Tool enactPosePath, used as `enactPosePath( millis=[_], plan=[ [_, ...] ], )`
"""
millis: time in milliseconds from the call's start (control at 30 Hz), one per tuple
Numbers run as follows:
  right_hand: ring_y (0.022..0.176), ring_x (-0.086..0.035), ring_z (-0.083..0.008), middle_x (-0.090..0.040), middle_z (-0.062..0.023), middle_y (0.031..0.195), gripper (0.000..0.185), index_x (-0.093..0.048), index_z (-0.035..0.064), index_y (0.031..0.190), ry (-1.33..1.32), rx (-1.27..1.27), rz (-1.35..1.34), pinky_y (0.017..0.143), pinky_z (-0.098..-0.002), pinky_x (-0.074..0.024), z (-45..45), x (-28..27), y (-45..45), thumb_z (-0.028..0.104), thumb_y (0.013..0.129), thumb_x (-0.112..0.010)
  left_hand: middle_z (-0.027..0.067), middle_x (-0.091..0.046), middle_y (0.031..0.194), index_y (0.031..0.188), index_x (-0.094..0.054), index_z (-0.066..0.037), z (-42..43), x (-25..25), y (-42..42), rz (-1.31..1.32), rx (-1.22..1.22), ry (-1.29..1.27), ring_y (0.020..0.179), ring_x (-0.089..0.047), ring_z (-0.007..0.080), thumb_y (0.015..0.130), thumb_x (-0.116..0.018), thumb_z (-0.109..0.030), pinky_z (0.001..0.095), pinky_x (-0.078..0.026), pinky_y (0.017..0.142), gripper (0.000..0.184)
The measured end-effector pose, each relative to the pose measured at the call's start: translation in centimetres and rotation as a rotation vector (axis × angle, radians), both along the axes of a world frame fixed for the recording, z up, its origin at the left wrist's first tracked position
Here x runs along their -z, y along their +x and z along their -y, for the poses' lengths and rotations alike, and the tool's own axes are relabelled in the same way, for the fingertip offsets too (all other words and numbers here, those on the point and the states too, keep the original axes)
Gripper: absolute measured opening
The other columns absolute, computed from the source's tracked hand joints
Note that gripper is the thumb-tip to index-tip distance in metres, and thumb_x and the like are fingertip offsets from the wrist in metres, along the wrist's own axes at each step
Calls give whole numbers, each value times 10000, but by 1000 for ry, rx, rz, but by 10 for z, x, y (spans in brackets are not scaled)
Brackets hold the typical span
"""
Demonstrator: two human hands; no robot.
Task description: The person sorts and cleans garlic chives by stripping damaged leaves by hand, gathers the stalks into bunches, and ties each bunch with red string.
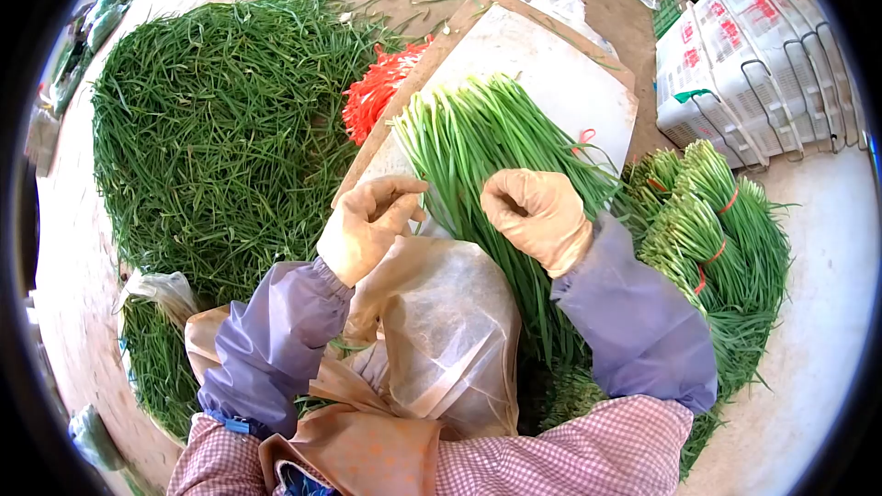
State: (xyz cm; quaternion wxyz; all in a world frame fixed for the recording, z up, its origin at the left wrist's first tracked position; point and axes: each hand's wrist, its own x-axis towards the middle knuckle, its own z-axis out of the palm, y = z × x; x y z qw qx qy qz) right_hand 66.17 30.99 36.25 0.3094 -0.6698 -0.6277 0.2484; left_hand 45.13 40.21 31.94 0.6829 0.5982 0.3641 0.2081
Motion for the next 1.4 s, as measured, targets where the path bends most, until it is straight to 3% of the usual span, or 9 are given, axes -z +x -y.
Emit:
enactPosePath(
  millis=[300,400,500,633,767,967,1167,1300,1400],
  plan=[
    [617,-597,-115,-661,-49,755,161,-671,4,912,-15,-110,-1040,568,-240,-474,-16,-94,-35,164,887,-669,37,-667,820,1112,-638,-11,-7,11,7,28,-46,-61,661,-557,74,933,-541,-124,218,-469,626,233],
    [785,-656,-185,-678,-123,934,358,-608,-9,1129,231,-410,-835,686,-297,-526,-47,-98,-36,290,933,-611,52,-677,829,1103,-639,-8,4,22,-5,34,-91,-66,636,-565,84,931,-544,-127,222,-466,599,230],
    [940,-647,-172,-684,-104,985,366,-594,3,1211,349,104,-800,886,-309,-506,-68,-87,30,236,929,-609,53,-678,820,1099,-639,-7,0,35,-31,53,-176,-97,588,-557,75,944,-529,-134,210,-452,566,229],
    [729,-621,-140,-672,-84,863,244,-636,-4,1017,170,607,-423,726,-258,-509,-34,31,184,220,960,-557,45,-663,782,1104,-634,-4,-7,36,-50,31,-217,-133,601,-549,60,949,-536,-123,196,-436,562,219],
    [715,-547,-83,-642,-17,814,118,-657,-26,961,226,647,-434,679,-216,-453,9,52,100,71,910,-614,39,-647,779,1119,-627,9,3,19,-31,25,-78,-40,661,-563,79,942,-547,-95,213,-458,606,221],
    [653,-651,-246,-668,-74,765,271,-672,87,1038,261,-312,451,598,-343,-527,20,-16,4,131,776,-726,17,-634,775,1131,-640,-4,-5,5,-4,-44,10,405,662,-547,66,920,-563,-75,212,-453,631,236],
    [560,-577,-218,-539,-36,605,297,-638,85,1070,170,-411,1108,534,-352,-462,21,26,-5,205,798,-652,5,-637,820,1155,-635,-16,-8,18,-5,-25,-3,207,700,-543,57,931,-546,-87,216,-451,643,251],
    [625,-615,-257,-608,-56,677,113,-673,83,913,-40,-331,744,550,-360,-475,21,21,-3,132,827,-620,8,-642,830,1155,-636,-15,3,34,-17,-26,-51,105,699,-543,52,936,-538,-94,208,-452,640,252],
    [575,-562,-151,-630,-77,713,93,-657,28,888,-274,-26,-155,553,-270,-457,32,-2,-5,112,849,-658,11,-642,821,1152,-638,-15,7,42,-28,0,-71,16,683,-538,57,934,-544,-94,207,-455,639,251]
  ],
)
